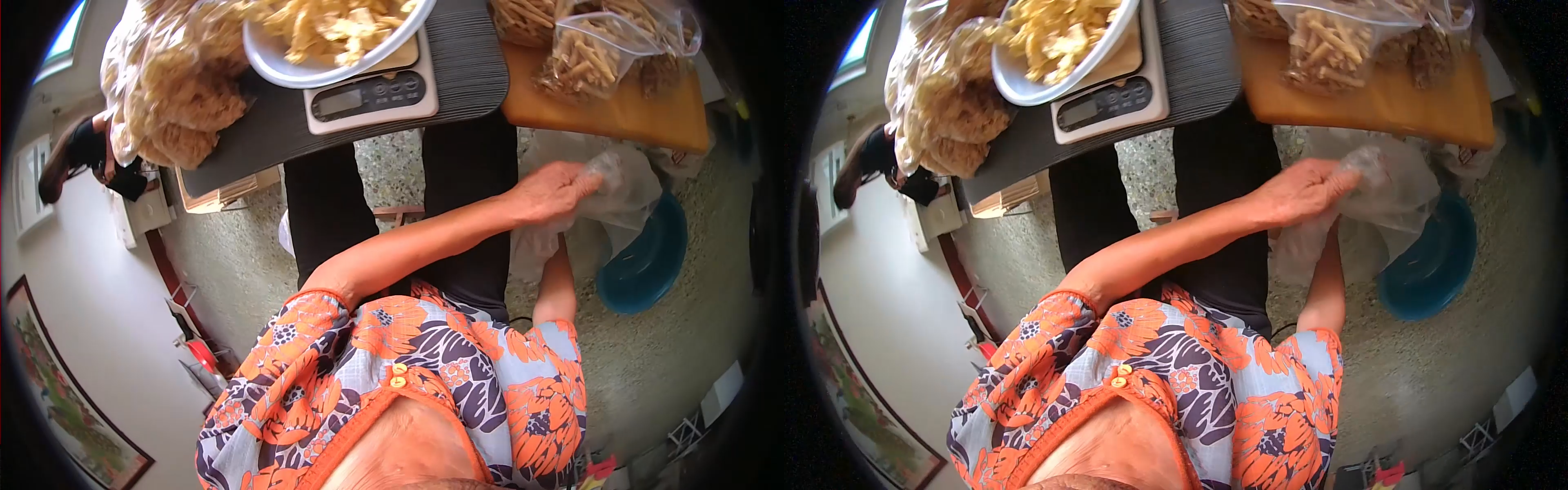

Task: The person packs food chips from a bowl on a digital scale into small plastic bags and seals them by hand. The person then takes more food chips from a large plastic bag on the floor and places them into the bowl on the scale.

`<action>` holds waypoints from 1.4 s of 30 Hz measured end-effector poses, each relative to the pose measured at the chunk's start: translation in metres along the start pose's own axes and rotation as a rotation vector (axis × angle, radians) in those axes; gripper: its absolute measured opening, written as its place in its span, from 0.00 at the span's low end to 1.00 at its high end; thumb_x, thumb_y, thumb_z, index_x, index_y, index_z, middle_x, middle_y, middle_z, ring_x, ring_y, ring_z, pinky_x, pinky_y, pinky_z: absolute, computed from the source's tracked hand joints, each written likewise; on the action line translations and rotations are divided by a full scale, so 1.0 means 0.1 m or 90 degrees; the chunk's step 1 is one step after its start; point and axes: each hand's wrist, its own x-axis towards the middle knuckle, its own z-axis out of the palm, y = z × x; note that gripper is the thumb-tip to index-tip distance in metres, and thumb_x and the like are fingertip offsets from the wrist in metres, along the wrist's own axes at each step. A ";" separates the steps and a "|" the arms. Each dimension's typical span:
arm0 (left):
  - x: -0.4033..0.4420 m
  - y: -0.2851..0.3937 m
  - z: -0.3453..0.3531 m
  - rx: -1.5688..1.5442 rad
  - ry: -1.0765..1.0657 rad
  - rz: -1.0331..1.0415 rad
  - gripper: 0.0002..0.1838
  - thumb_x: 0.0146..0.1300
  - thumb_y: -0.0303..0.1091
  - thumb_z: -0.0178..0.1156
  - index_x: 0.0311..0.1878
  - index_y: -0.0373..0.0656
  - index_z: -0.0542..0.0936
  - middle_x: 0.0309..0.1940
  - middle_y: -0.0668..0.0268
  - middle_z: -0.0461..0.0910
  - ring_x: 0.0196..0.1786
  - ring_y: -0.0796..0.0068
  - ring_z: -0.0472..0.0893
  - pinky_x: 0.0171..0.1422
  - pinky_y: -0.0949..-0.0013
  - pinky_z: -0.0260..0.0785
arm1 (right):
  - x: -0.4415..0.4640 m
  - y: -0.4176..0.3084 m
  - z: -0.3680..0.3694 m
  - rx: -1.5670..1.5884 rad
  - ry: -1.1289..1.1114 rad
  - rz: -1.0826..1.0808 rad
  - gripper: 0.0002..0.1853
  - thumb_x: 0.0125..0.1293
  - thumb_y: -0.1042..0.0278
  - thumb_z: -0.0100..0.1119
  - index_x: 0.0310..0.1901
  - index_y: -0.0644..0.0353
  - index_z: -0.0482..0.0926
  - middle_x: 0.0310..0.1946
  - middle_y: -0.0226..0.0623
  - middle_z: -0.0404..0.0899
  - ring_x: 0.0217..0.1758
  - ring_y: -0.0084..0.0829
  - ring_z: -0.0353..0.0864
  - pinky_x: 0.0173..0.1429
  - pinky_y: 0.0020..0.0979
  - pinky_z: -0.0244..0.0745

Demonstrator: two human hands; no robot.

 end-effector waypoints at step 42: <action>-0.74 -0.84 -1.56 0.400 0.353 0.331 0.09 0.67 0.33 0.70 0.45 0.39 0.86 0.36 0.57 0.85 0.34 0.63 0.86 0.39 0.65 0.78 | 0.92 -0.68 -0.97 0.764 -0.364 0.197 0.18 0.68 0.79 0.68 0.58 0.65 0.79 0.49 0.36 0.86 0.47 0.31 0.89 0.47 0.34 0.87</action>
